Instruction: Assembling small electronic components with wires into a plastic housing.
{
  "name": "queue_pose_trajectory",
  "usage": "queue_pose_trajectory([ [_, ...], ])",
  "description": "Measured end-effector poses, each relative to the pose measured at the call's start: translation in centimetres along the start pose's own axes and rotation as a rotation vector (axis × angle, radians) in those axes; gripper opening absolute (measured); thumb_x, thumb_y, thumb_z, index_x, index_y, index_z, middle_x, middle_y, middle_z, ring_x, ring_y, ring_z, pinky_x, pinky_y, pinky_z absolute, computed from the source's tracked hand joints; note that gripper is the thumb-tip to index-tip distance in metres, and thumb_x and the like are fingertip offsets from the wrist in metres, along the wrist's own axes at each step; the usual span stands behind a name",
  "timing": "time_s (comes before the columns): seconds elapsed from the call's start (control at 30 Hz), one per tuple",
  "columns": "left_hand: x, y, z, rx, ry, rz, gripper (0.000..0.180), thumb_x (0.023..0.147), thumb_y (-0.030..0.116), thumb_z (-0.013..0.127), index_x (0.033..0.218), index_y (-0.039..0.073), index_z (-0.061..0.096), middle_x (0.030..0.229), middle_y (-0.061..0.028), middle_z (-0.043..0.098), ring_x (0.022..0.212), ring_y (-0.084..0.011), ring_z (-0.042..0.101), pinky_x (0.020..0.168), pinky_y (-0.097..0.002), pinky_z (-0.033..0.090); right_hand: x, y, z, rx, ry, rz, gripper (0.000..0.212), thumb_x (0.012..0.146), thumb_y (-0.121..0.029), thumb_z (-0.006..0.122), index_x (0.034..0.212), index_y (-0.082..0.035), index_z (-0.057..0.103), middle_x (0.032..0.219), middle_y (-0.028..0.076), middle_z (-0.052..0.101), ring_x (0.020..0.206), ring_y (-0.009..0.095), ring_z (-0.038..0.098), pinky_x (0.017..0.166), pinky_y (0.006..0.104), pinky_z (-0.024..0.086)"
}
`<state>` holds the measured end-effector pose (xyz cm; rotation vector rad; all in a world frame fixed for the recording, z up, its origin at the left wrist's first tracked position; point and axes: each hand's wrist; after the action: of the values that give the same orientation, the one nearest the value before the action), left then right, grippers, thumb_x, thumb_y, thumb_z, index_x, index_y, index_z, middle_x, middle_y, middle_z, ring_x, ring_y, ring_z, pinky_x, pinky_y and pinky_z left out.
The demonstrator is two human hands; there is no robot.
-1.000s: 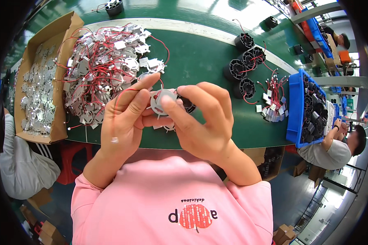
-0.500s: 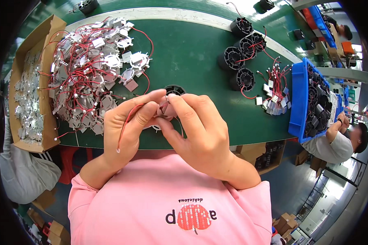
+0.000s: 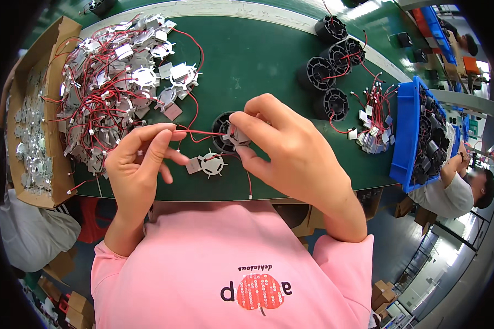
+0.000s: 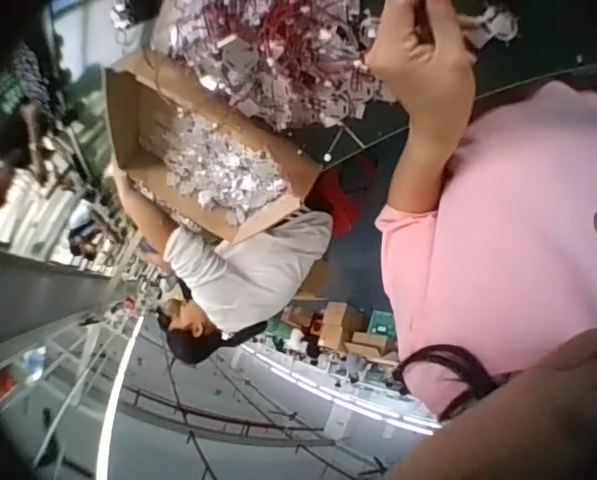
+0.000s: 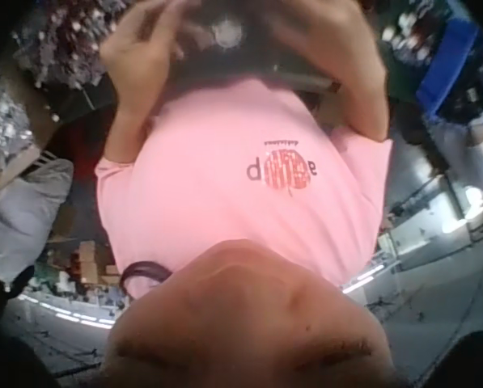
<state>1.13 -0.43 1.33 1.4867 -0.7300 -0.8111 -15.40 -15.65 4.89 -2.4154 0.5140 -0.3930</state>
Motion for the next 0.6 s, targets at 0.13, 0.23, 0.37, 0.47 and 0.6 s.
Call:
queue_pose_trajectory([
  [0.13, -0.4, 0.4, 0.2, 0.76, 0.219, 0.431, 0.023, 0.08, 0.003, 0.07, 0.103, -0.001, 0.066, 0.11, -0.0145, 0.067, 0.058, -0.0133, 0.053, 0.049, -0.0201, 0.043, 1.0, 0.4, -0.2, -0.071, -0.111, -0.069, 0.039, 0.065, 0.009, 0.07, 0.103, 0.001, 0.065, 0.101, 0.009, 0.06, 0.073, 0.017, 0.06, 0.063, 0.0257, 0.05],
  [0.23, -0.4, 1.2, 0.8, 0.897, 0.155, 0.629, 0.034, 0.074, 0.003, 0.074, 0.106, -0.002, 0.065, 0.117, -0.0153, 0.063, 0.061, -0.0147, 0.053, 0.051, -0.0217, 0.044, 1.3, 0.4, -0.9, -0.083, -0.179, -0.085, 0.038, 0.066, 0.007, 0.071, 0.103, 0.001, 0.065, 0.101, 0.009, 0.06, 0.073, 0.018, 0.059, 0.064, 0.0263, 0.049],
  [0.37, 0.0, 0.1, 3.5, 0.805, -0.068, 0.529, 0.053, 0.073, 0.008, 0.076, 0.122, -0.005, 0.057, 0.12, -0.0165, 0.061, 0.068, -0.0208, 0.06, 0.058, -0.0275, 0.05, 1.6, 0.0, -0.9, -0.084, -0.206, -0.092, 0.038, 0.066, 0.005, 0.072, 0.103, 0.001, 0.065, 0.1, 0.009, 0.059, 0.073, 0.019, 0.058, 0.063, 0.0269, 0.049],
  [0.47, 0.3, -1.1, 4.2, 0.86, -0.152, 0.376, 0.059, 0.073, 0.008, 0.075, 0.126, -0.005, 0.052, 0.116, -0.0177, 0.061, 0.07, -0.0246, 0.062, 0.06, -0.0314, 0.052, 1.7, -0.2, -0.7, -0.086, -0.203, -0.08, 0.038, 0.065, 0.005, 0.072, 0.102, 0.001, 0.065, 0.099, 0.009, 0.059, 0.073, 0.019, 0.057, 0.063, 0.0274, 0.048],
  [0.6, 0.6, -1.7, 4.4, 0.719, -0.155, 0.441, 0.06, 0.072, 0.007, 0.074, 0.126, -0.005, 0.051, 0.112, -0.0182, 0.061, 0.067, -0.0234, 0.06, 0.058, -0.0312, 0.051, 1.3, -0.8, -0.1, -0.075, -0.163, -0.002, 0.037, 0.066, 0.005, 0.072, 0.102, 0.001, 0.065, 0.1, 0.009, 0.059, 0.072, 0.02, 0.056, 0.062, 0.0272, 0.047],
])
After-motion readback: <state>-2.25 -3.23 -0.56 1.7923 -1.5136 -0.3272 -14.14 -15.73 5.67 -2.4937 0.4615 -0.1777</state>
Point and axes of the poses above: each hand's wrist, its own x-axis towards the middle knuckle, its own z-axis out of the palm, y = z × x
